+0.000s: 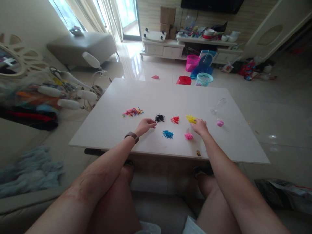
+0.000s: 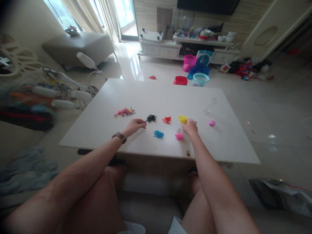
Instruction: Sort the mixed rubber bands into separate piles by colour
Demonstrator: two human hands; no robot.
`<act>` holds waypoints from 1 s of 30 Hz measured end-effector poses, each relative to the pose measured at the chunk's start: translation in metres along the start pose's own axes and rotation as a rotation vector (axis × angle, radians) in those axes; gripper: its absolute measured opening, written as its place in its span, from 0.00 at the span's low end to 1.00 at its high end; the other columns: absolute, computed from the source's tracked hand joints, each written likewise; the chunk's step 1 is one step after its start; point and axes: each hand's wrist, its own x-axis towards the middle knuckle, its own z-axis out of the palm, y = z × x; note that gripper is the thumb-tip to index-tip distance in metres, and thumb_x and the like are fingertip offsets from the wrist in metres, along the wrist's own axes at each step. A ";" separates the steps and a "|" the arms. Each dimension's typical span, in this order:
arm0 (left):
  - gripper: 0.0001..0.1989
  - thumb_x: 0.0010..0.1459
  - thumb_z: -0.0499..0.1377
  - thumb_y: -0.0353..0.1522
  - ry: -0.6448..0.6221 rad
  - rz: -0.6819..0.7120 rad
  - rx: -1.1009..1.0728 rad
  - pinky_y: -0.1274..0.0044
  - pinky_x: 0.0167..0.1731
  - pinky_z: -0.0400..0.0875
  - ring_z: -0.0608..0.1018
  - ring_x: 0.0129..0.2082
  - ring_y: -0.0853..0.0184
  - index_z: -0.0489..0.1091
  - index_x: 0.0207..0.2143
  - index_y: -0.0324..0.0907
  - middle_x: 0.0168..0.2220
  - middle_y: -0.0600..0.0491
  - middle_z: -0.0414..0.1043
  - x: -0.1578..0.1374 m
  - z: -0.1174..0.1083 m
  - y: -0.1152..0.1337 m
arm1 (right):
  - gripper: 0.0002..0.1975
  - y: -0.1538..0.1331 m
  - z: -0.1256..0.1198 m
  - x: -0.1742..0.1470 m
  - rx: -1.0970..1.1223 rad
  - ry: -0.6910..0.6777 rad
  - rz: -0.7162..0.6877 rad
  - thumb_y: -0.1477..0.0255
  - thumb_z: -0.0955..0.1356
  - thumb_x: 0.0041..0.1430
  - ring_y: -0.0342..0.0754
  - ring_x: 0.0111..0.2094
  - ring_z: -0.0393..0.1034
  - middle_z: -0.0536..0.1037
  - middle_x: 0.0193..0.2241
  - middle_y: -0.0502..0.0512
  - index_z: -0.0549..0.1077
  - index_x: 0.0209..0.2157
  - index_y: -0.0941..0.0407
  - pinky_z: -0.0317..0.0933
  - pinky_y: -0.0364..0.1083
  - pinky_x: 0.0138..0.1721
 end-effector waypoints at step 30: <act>0.05 0.53 0.61 0.28 0.374 -0.131 -0.116 0.72 0.36 0.75 0.81 0.30 0.64 0.75 0.34 0.36 0.34 0.45 0.79 0.018 0.002 0.004 | 0.11 -0.050 -0.012 -0.020 0.143 0.047 -0.205 0.68 0.66 0.57 0.57 0.55 0.63 0.75 0.52 0.60 0.78 0.38 0.55 0.54 0.53 0.59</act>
